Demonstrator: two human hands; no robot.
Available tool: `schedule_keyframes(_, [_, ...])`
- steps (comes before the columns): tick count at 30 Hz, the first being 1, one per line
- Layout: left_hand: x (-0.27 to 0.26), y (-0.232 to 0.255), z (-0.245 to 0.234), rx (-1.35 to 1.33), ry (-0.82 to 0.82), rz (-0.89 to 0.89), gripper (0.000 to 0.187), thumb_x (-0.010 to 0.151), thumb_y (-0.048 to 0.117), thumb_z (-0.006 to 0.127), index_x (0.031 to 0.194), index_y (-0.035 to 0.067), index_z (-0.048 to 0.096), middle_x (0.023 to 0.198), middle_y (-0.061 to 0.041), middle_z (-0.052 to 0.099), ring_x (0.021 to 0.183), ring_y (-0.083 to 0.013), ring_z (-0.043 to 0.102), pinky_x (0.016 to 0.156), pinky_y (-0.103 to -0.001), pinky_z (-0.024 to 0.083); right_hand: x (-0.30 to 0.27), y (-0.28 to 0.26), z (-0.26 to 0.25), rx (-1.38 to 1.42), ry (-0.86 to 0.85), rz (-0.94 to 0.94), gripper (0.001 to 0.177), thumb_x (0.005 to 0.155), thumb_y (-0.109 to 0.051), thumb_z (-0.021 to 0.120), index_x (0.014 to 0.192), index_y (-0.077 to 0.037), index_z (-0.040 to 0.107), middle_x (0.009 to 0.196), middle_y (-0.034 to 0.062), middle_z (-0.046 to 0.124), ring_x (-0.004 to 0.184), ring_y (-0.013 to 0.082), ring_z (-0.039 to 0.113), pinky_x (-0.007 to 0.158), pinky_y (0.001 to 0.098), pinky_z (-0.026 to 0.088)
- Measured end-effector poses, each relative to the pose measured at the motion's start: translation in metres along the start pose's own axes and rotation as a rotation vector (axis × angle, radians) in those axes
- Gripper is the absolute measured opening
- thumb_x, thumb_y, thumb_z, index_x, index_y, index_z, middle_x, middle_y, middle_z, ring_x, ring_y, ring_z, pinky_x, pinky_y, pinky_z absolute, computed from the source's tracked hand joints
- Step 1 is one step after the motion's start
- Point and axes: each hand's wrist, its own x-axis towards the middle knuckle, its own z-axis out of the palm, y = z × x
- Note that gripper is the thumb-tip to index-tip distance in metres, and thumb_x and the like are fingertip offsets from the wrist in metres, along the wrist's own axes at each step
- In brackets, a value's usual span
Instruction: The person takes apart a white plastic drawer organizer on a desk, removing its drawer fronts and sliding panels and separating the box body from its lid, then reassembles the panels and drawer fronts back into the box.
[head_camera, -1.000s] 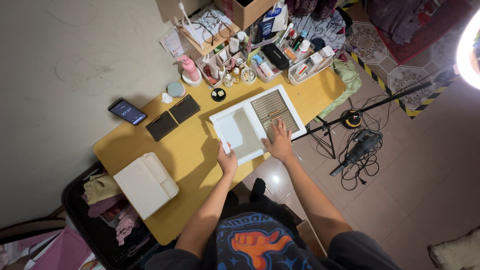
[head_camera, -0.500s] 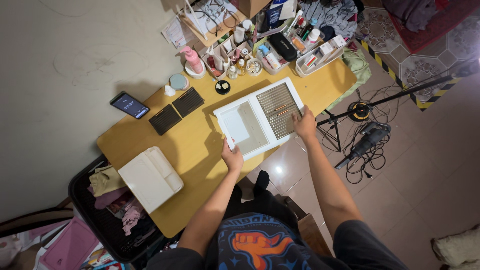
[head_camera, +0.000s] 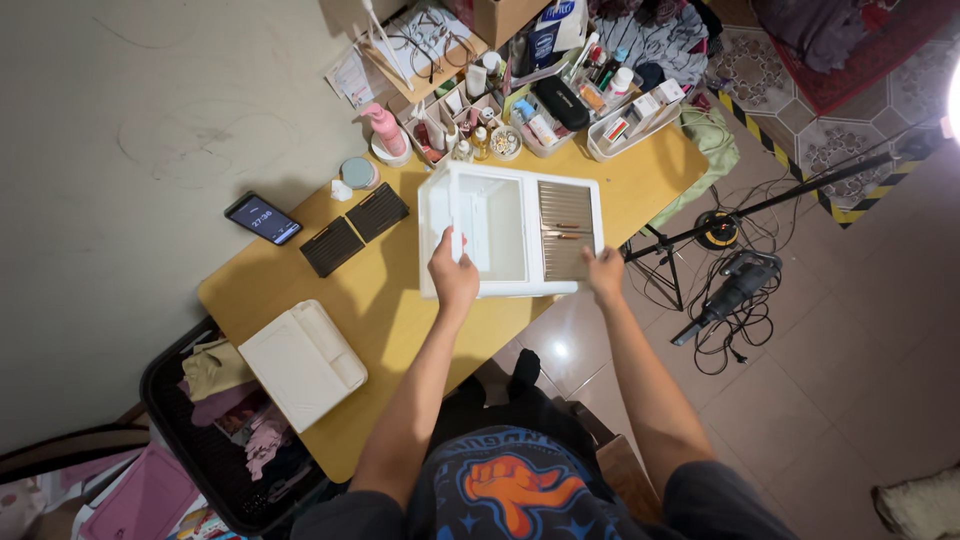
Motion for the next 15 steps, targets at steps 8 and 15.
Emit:
schedule_keyframes(8, [0.029,0.072,0.008,0.119,-0.179,0.206,0.056,0.079,-0.019,0.052,0.134,-0.009,0.057,0.116,-0.029,0.068,0.112,-0.0435,0.065,0.096,-0.044,0.051,-0.041,0.007,0.021,0.522,-0.158,0.221,0.025,0.097,-0.02,0.069,0.107,0.003,0.067,0.099,0.008,0.073,0.088,0.0141,0.067,0.079,0.0291,0.054])
schedule_keyframes(15, [0.028,0.09,0.034,0.197,-0.306,0.334,0.058,0.079,-0.019,0.049,0.135,-0.008,0.056,0.128,-0.029,0.064,0.119,-0.0445,0.06,0.101,-0.045,0.05,-0.055,0.01,0.031,0.653,-0.231,0.556,0.024,0.1,-0.026,0.062,0.118,-0.011,0.063,0.118,0.0035,0.065,0.108,0.0195,0.057,0.09,0.045,0.045])
